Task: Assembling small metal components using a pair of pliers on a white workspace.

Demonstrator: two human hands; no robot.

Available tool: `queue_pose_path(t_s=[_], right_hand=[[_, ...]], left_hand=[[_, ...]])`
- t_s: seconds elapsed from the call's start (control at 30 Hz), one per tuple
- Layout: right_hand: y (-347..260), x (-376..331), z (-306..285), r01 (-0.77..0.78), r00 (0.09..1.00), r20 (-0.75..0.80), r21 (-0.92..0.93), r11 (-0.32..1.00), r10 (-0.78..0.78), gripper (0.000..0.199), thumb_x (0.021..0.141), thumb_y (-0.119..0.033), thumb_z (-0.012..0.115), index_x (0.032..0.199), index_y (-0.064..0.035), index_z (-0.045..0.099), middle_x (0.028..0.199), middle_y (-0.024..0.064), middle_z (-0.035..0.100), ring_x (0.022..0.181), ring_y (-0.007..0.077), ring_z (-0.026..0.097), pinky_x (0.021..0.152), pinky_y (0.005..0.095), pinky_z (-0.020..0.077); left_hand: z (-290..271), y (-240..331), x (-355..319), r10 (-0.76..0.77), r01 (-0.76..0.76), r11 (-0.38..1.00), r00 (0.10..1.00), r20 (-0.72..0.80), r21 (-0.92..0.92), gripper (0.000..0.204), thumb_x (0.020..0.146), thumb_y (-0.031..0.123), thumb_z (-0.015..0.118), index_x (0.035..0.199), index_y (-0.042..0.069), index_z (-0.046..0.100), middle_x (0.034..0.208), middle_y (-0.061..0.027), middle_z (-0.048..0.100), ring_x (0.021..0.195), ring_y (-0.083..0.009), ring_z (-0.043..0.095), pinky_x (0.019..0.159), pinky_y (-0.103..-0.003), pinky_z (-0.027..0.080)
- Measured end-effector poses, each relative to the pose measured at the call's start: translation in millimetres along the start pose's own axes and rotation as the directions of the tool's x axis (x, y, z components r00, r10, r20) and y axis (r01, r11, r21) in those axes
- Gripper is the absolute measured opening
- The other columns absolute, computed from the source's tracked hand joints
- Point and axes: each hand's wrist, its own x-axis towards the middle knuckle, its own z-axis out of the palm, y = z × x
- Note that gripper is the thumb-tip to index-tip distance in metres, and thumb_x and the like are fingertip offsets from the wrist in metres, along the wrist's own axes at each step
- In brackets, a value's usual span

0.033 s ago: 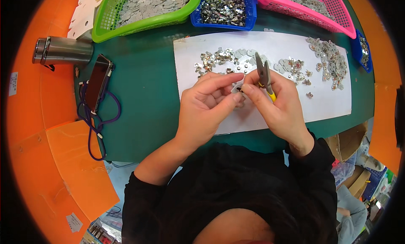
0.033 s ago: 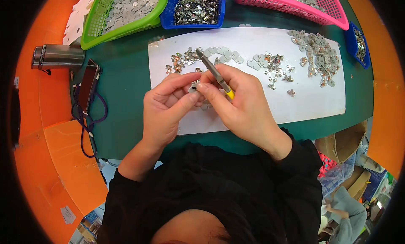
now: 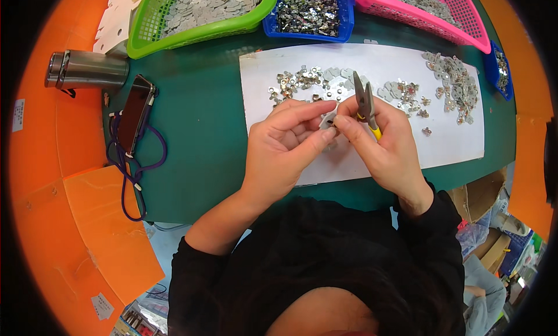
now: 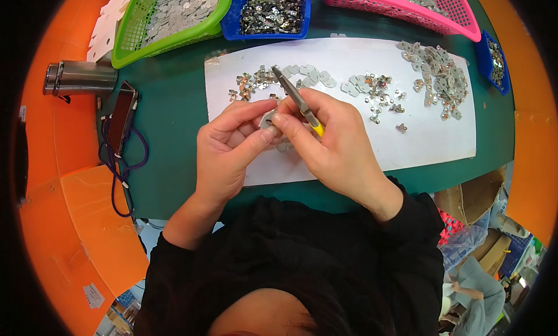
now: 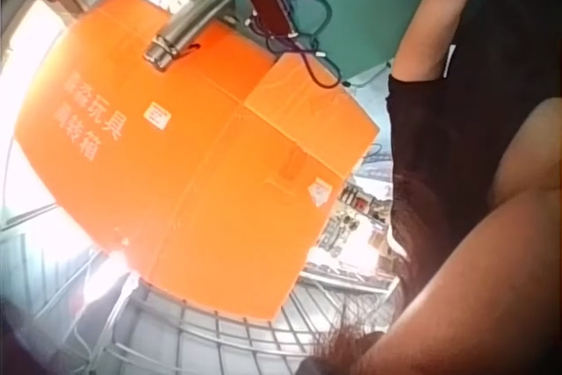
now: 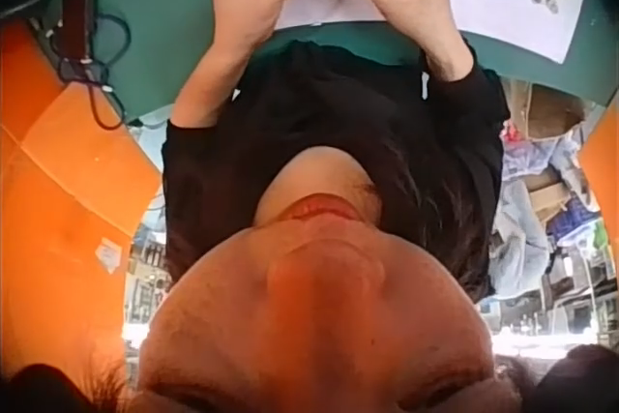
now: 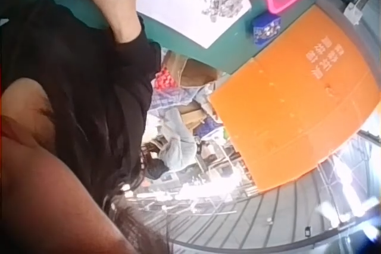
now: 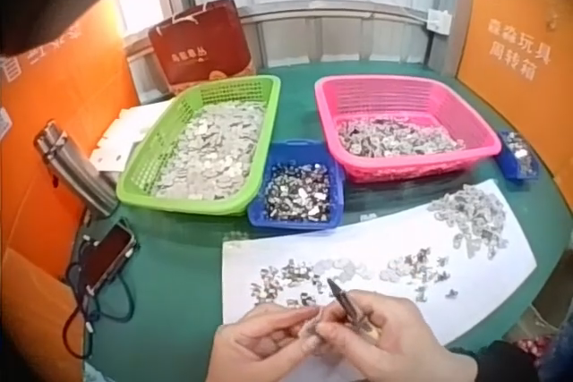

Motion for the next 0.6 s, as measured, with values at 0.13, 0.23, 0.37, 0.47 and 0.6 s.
queue_pose_path(t_s=[0.13,0.23,0.37,0.47,0.6], right_hand=[[-7,-3,-4,-0.097,0.994,0.06,0.044,0.994,0.094,0.011,0.094,-0.01,0.061,0.094,0.0016,0.059,0.083,0.0019,0.06,0.078,0.0083,0.054,0.071,0.0236,0.0442],[-6,-3,-8,-0.073,0.993,0.096,0.005,0.997,0.072,0.013,0.094,-0.01,0.061,0.094,0.002,0.059,0.083,0.0024,0.061,0.078,0.0084,0.055,0.071,0.0238,0.0445],[-5,-2,-7,-0.01,0.999,0.037,-0.103,0.995,0.013,0.012,0.094,-0.01,0.061,0.094,0.0026,0.059,0.085,0.0037,0.062,0.079,0.0095,0.059,0.072,0.0246,0.0475],[-9,-3,-10,-0.054,0.996,0.066,-0.035,0.998,0.056,0.01,0.093,-0.006,0.061,0.093,0.0029,0.059,0.086,0.0039,0.064,0.081,0.0111,0.062,0.073,0.0258,0.05],[-19,-7,-12,-0.161,0.981,0.119,0.051,0.986,0.154,0.007,0.092,-0.004,0.061,0.091,0.0026,0.059,0.085,0.0043,0.064,0.081,0.0116,0.064,0.075,0.0259,0.051]], left_hand=[[0,3,1,-0.001,0.01,0.993,0.997,0.076,-0.114,0.033,0.086,-0.009,0.066,0.119,-0.006,0.064,0.107,-0.0093,0.058,0.094,-0.0159,0.063,0.087,-0.028,0.052],[-5,4,1,0.063,-0.066,0.997,0.993,0.103,0.034,0.033,0.085,-0.009,0.067,0.118,-0.006,0.064,0.107,-0.0111,0.061,0.096,-0.0175,0.064,0.087,-0.029,0.054],[0,7,-1,0.209,-0.219,0.94,0.976,0.068,0.262,0.03,0.089,-0.005,0.065,0.119,-0.006,0.064,0.106,-0.0117,0.062,0.096,-0.0189,0.066,0.086,-0.03,0.055],[-7,14,4,-0.023,0.018,0.998,0.996,0.086,0.067,0.028,0.093,-0.001,0.061,0.12,-0.005,0.064,0.105,-0.0116,0.062,0.096,-0.0199,0.066,0.085,-0.03,0.056],[-14,11,8,-0.103,0.152,0.975,0.957,0.272,-0.165,0.024,0.094,0.001,0.06,0.117,-0.004,0.063,0.104,-0.0121,0.063,0.094,-0.0196,0.067,0.083,-0.03,0.056]])
